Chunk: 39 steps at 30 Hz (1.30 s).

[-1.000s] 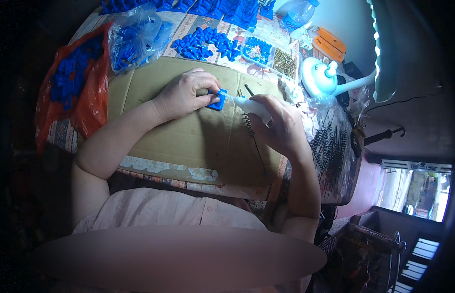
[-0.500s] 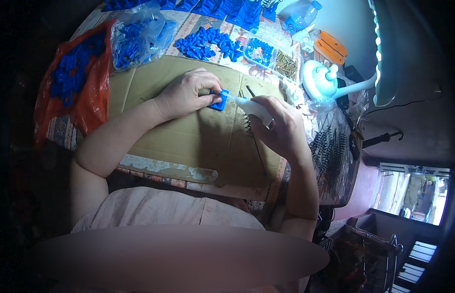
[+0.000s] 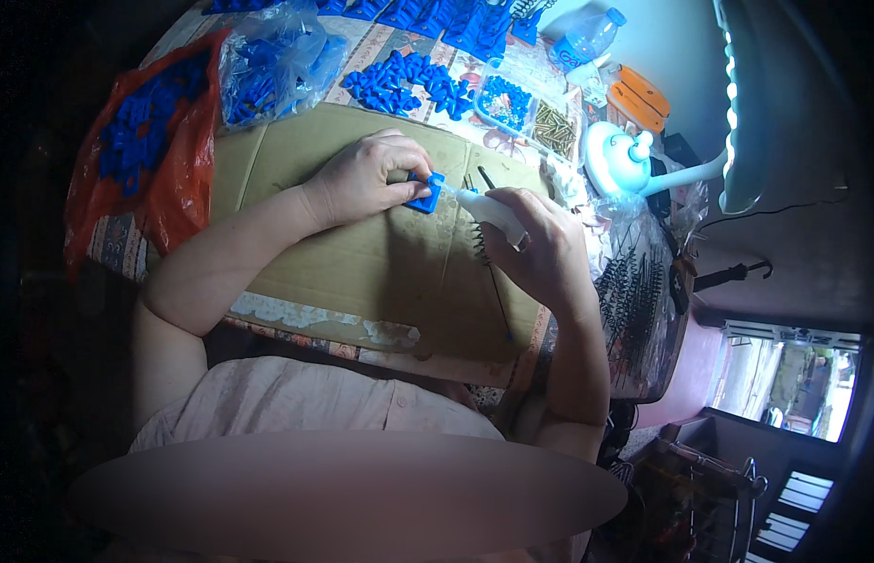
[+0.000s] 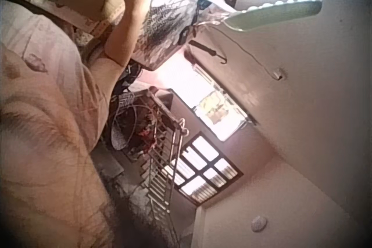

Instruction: The person picks up a blue plastic piece and a metal spring, applies glue to the piece, and inserts the spring into it. They then apply glue to the tip of a long metal rod and slide the blue piece and spring assembly onto the rod.

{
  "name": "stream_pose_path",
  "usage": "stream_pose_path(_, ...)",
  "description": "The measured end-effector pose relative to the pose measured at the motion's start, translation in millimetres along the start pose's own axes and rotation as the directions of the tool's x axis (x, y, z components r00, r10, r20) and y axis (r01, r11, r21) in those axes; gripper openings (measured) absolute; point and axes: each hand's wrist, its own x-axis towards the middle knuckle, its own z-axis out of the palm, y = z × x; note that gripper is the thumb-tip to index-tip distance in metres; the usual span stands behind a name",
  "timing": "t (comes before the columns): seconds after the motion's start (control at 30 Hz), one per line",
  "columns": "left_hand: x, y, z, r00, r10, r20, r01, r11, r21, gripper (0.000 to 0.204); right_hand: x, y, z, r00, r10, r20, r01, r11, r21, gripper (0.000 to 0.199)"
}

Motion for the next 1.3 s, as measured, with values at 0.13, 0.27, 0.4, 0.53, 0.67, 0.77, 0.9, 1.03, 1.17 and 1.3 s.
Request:
stream_pose_path(0.13, -0.1, 1.5, -1.4, 1.000, 0.008, 0.002, -0.008, 1.000, 0.000, 0.012, 0.2, -1.6, -0.9, 1.000, -0.002, -0.023, 0.001, 1.000, -0.023, 0.027)
stream_pose_path(0.27, -0.2, 1.5, -1.6, 1.000, 0.003, 0.006, -0.003, 1.000, -0.004, 0.012, -0.6, -1.1, 1.1, 1.000, 0.015, -0.011, -0.015, 1.000, 0.001, 0.027)
stream_pose_path(0.4, 0.1, 2.5, -2.1, 1.000, -0.008, 0.010, 0.008, 1.000, -0.001, 0.011, -0.4, 0.1, -0.7, 1.000, -0.016, -0.022, 0.016, 1.000, -0.023, 0.028)
stream_pose_path(0.53, 0.3, 0.4, -1.5, 1.000, -0.003, 0.018, 0.003, 1.000, 0.000, 0.011, -1.8, 1.3, 1.9, 1.000, 0.005, -0.016, -0.005, 1.000, -0.014, 0.029)
stream_pose_path(0.67, 0.7, 1.0, -1.8, 1.000, 0.003, 0.014, -0.003, 1.000, -0.003, 0.011, -2.0, 2.5, 1.4, 1.000, -0.002, -0.029, 0.002, 1.000, -0.007, 0.029)
stream_pose_path(0.77, 0.3, 1.1, -0.8, 1.000, -0.003, 0.009, 0.003, 1.000, -0.006, 0.012, -1.5, 1.2, 2.7, 1.000, -0.008, -0.024, 0.007, 1.000, -0.013, 0.029)
stream_pose_path(0.9, 0.1, 0.5, -0.3, 1.000, 0.002, -0.001, -0.002, 1.000, -0.002, 0.012, -1.8, 2.6, 1.8, 1.000, -0.008, -0.025, 0.008, 1.000, -0.015, 0.029)
stream_pose_path(1.03, -0.1, -1.6, -0.1, 0.999, 0.023, -0.036, -0.023, 0.999, -0.023, 0.013, -3.0, 2.8, 2.7, 0.999, 0.033, -0.013, -0.033, 0.999, 0.011, 0.030)
stream_pose_path(1.17, 0.8, 2.2, -1.7, 1.000, 0.002, 0.007, -0.002, 1.000, 0.003, 0.011, -4.9, 2.5, 0.3, 0.989, 0.146, -0.018, -0.144, 0.986, 0.089, 0.031)
stream_pose_path(1.3, 0.4, 0.9, -0.6, 1.000, -0.005, 0.000, 0.005, 1.000, -0.003, 0.012, -3.8, 5.3, 1.2, 0.997, 0.043, -0.061, -0.041, 0.999, 0.031, 0.029)
